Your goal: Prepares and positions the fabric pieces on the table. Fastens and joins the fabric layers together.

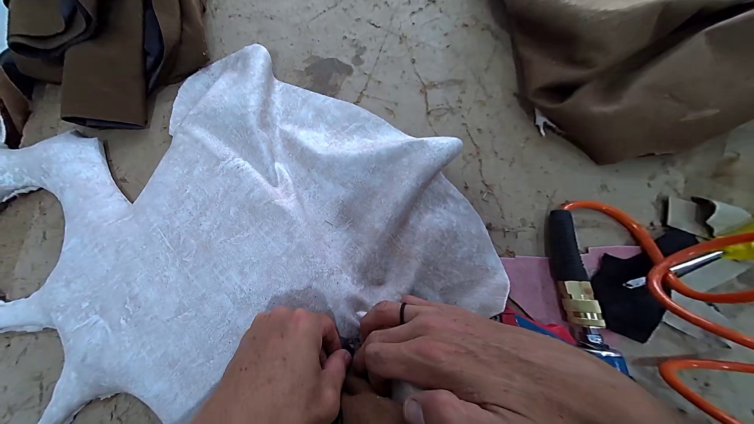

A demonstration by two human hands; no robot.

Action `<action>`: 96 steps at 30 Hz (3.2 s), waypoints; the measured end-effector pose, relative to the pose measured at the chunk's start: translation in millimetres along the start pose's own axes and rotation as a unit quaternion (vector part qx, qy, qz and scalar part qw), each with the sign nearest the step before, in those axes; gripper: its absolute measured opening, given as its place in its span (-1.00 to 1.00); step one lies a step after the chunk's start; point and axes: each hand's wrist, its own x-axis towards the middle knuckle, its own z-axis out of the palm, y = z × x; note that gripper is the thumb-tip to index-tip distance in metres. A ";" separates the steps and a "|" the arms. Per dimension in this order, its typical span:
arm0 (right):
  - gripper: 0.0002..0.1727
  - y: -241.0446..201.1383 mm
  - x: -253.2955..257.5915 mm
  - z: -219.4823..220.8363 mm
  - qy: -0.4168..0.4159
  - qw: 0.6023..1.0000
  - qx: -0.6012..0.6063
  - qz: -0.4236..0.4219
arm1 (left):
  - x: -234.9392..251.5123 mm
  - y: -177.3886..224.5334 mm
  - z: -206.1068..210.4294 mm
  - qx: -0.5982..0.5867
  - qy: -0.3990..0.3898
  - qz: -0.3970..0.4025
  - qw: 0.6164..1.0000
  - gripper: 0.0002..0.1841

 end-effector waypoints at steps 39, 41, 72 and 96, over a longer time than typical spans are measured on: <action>-0.50 -1.5 0.4 -2.0 0.004 1.000 0.001 0.003 | -35.8 19.7 38.7 -0.018 0.198 -0.057 0.978 -0.80; -0.49 -0.1 -0.1 -1.8 0.003 1.000 0.000 0.002 | -38.9 12.2 28.7 0.028 0.193 -0.029 0.980 -0.80; -0.45 -4.7 -0.7 2.7 0.044 0.998 -0.038 0.004 | -17.7 -6.6 45.9 0.048 0.291 0.071 0.953 -0.66; -0.43 -1.9 0.7 3.3 0.035 0.999 -0.028 0.006 | -12.9 -18.9 21.6 0.142 0.170 0.154 0.963 -0.68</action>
